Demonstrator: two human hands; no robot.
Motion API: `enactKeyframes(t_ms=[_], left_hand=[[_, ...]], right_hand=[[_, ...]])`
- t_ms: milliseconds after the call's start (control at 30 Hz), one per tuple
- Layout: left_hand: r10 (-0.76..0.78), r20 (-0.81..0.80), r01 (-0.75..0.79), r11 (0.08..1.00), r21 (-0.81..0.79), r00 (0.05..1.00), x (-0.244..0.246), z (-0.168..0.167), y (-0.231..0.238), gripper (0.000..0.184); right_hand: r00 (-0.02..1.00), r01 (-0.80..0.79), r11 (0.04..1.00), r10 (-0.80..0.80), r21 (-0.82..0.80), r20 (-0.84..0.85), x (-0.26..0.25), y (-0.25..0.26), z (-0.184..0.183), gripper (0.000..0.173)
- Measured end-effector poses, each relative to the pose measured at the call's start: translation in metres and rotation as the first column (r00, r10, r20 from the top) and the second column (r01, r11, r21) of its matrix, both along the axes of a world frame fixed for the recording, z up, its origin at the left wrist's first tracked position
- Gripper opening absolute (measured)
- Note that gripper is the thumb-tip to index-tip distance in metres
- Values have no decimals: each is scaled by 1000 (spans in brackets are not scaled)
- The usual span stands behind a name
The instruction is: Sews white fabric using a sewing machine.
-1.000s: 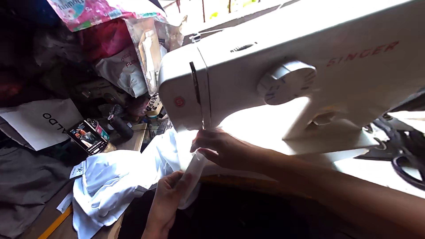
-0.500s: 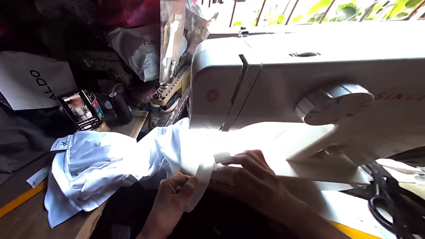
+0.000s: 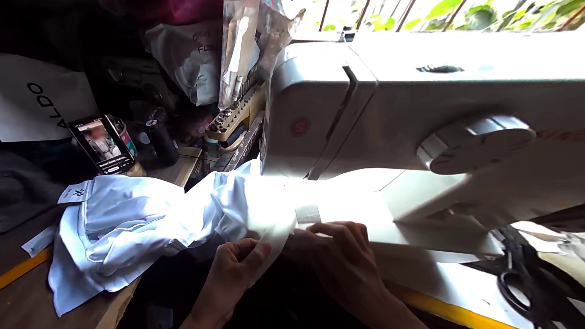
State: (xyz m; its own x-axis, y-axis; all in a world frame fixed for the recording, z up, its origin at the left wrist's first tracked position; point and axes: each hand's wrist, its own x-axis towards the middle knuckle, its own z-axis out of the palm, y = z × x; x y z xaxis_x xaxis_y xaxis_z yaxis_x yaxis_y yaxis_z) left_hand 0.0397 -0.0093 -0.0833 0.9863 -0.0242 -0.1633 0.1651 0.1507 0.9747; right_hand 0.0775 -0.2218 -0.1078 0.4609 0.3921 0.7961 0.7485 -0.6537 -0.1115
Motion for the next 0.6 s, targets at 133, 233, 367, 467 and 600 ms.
enactKeyframes(t_ms=[133, 233, 367, 467, 600], left_hand=[[-1, 53, -1, 999, 40, 999, 2, -3, -3, 22], [38, 166, -78, 968, 240, 985, 5, -4, -7, 33], [-3, 152, -52, 932, 358, 988, 2, 9, -14, 20], [-41, 122, -3, 940, 340, 992, 0, 15, -25, 20], [-33, 119, -24, 894, 447, 992, 2, 0, -27, 25]], right_hand=[[999, 47, 998, -48, -50, -23, 20, -2, 19, 31], [998, 7, 999, -9, -35, -57, 27, -1, 24, 31], [997, 11, 1000, -13, -25, -79, 30, 1, 20, 28], [992, 20, 1000, -19, 9, -122, 29, 0, 22, 28], [977, -10, 1000, 8, -8, -211, 32, -9, 30, 29]])
